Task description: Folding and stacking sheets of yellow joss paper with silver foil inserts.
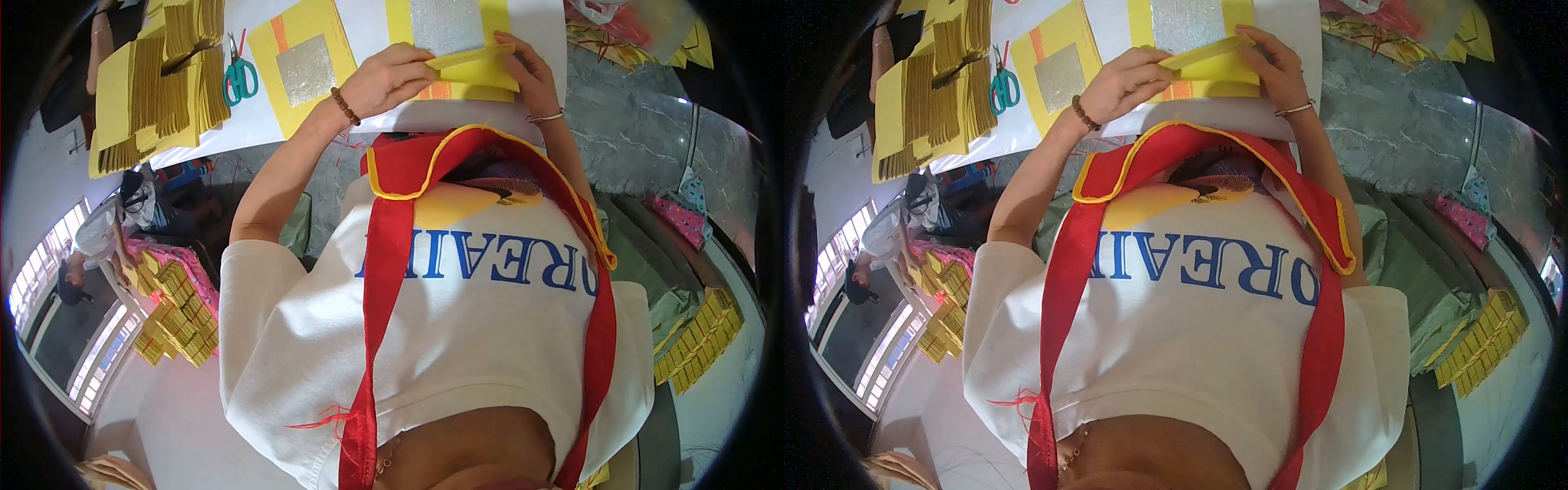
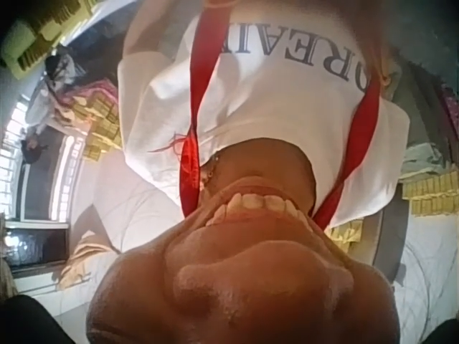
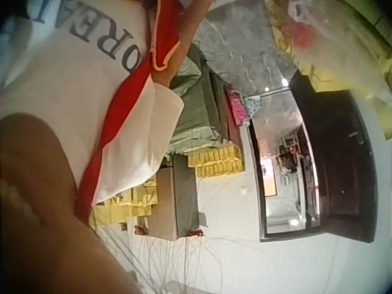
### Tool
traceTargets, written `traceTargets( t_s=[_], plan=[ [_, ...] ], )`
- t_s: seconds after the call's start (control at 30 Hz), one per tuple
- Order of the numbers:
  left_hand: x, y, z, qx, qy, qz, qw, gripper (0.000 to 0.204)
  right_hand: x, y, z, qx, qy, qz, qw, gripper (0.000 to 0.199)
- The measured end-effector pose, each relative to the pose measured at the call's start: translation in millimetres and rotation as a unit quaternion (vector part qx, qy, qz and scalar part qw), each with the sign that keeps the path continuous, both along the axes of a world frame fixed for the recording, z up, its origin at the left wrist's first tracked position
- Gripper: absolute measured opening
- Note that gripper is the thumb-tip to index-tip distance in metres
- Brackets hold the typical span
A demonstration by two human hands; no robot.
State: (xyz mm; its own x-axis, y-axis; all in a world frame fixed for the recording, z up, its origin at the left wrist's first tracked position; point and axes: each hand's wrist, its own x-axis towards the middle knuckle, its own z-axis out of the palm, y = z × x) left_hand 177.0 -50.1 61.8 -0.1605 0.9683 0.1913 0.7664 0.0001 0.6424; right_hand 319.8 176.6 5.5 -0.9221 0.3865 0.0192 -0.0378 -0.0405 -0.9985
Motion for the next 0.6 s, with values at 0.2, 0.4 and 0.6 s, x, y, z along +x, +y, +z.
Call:
traceTargets(
  t_s=[0.2, 0.4, 0.6],
  plan=[
    [0, 1, 2, -0.044, -0.105, 0.091, 0.989, 0.018, 3, 5, -8, -0.04, 0.05, 0.031, 0.997, 0.036],
    [18, 3, 1, -0.009, -0.08, 0.125, 0.989, 0.03, -3, -3, -14, 0.105, 0.015, -0.056, 0.993, 0.036],
    [22, 6, -14, 0.023, 0.122, 0.067, 0.99, 0.041, -1, -1, -17, 0.217, 0.021, -0.041, 0.975, 0.039]
  ],
)
